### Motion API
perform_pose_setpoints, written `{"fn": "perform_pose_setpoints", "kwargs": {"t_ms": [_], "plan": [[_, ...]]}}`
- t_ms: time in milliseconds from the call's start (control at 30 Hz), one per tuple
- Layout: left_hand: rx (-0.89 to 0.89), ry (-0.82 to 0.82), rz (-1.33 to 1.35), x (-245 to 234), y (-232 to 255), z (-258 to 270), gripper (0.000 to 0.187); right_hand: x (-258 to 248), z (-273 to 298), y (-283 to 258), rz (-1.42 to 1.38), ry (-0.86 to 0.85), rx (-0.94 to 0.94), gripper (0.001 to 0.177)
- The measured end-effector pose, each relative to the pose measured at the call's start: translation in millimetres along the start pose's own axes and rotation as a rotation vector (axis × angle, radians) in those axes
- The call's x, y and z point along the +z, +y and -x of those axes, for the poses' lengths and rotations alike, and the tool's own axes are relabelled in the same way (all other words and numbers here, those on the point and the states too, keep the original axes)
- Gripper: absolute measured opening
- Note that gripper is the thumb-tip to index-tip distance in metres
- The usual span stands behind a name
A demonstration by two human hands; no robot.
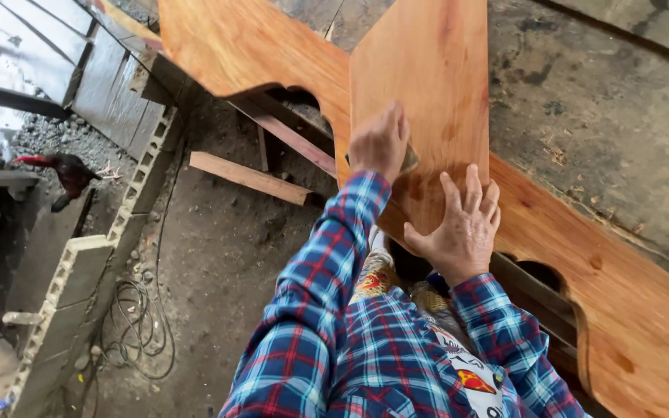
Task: The person sands a large, irregularly shaped wooden board using a sanding block. They work on both the flat surfaces and the curved edges, flipping the board over to sand the other side. The person also briefly handles a smaller wooden piece before returning to the larger board.
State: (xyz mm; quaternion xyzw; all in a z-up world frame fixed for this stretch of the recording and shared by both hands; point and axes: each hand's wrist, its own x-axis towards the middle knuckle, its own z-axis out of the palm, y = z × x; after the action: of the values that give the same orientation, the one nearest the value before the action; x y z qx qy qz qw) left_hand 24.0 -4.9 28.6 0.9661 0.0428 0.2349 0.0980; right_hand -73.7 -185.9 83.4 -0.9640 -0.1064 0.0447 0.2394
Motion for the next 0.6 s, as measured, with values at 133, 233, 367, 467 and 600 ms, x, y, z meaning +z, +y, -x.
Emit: {"fn": "perform_pose_setpoints", "kwargs": {"t_ms": [133,233,367,467,600], "plan": [[0.089,0.217,-0.208,2,14,46,0.015,10,21,26,-0.019,0.069,-0.06,0.107],[0.148,0.144,-0.121,5,12,43,0.011,15,27,35,0.013,0.094,-0.088,0.107],[0.131,0.156,-0.08,38,3,-28,0.016,9,20,28,0.036,0.143,-0.069,0.107],[0.11,0.162,-0.042,56,-6,-88,0.016,7,25,24,0.035,0.134,-0.048,0.104],[0.098,0.128,0.016,120,-21,-159,0.034,12,3,11,0.015,0.218,-0.022,0.095]]}}
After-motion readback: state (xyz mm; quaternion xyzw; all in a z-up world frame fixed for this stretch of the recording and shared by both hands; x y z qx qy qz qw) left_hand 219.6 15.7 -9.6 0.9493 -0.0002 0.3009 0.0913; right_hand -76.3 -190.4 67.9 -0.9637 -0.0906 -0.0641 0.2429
